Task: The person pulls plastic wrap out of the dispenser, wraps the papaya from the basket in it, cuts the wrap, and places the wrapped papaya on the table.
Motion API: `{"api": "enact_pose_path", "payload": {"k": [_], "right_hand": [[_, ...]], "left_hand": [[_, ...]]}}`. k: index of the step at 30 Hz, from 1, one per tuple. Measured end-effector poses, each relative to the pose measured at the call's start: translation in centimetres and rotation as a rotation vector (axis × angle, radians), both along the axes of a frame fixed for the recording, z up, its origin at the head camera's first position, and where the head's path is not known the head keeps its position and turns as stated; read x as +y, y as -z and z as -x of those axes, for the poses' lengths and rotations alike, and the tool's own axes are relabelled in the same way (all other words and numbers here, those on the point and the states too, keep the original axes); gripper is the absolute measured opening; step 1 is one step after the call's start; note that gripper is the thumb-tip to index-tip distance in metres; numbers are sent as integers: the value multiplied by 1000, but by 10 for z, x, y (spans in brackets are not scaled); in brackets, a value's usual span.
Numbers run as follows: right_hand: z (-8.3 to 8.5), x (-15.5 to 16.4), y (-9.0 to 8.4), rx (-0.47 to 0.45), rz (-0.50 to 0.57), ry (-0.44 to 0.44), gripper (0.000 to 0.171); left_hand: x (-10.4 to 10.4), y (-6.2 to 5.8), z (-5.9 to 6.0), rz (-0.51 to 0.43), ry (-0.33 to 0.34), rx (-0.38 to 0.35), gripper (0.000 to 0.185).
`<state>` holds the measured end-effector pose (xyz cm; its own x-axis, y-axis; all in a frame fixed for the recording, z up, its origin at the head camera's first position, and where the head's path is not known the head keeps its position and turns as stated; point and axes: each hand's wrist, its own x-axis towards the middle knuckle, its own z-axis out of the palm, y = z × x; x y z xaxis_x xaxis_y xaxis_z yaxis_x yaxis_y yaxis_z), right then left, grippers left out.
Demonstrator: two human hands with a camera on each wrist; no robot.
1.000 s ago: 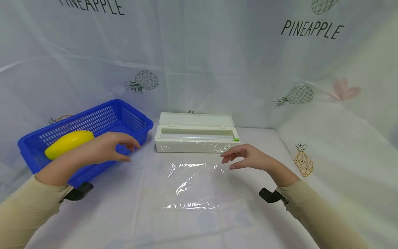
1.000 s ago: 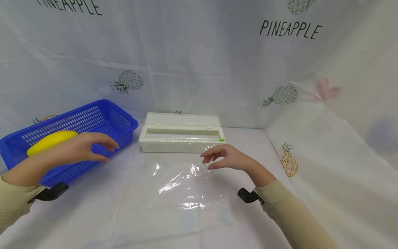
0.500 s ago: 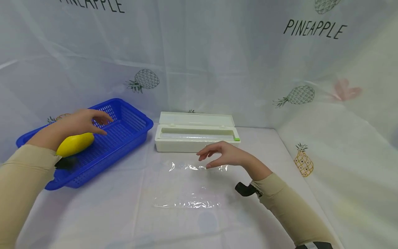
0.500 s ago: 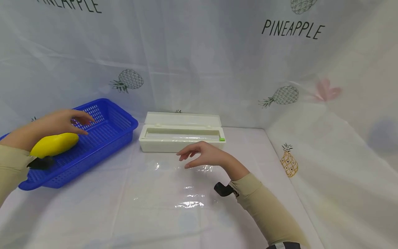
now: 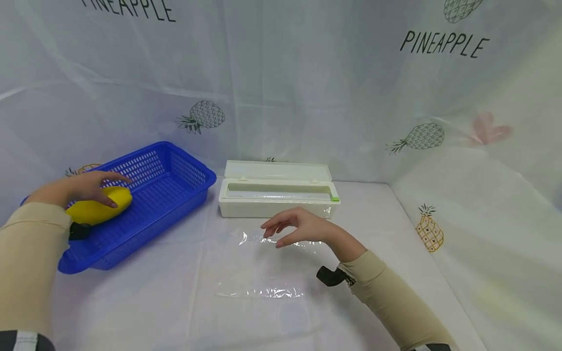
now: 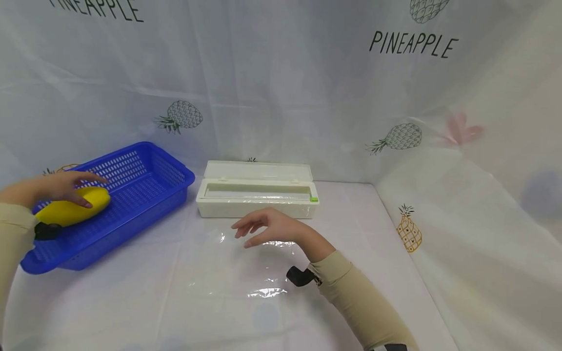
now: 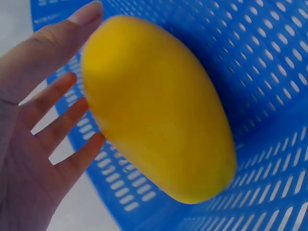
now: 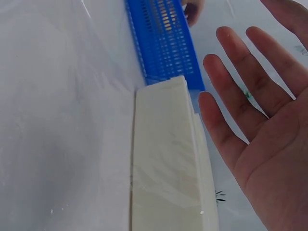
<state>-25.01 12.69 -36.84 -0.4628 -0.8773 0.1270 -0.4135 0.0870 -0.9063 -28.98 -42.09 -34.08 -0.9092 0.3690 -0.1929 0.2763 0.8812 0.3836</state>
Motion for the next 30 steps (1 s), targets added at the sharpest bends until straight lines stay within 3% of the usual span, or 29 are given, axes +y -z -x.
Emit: {"api": "enact_pose_path", "payload": {"k": [9,20,24,30], "right_hand": [[-1,-8,17,-64,0,18,44],[-1,-11,24,-93,7,68,45],[-2,-9,23,-83,30,136,45],[-2,-7,21,-16,122,212,42]], "left_hand": [[-16,14,0,44,-65,-109,88],[-28,23,1,125,-5,6,84],[-20,14,5,108,26,102,84],[11,-13,7,96,59,199,88]]}}
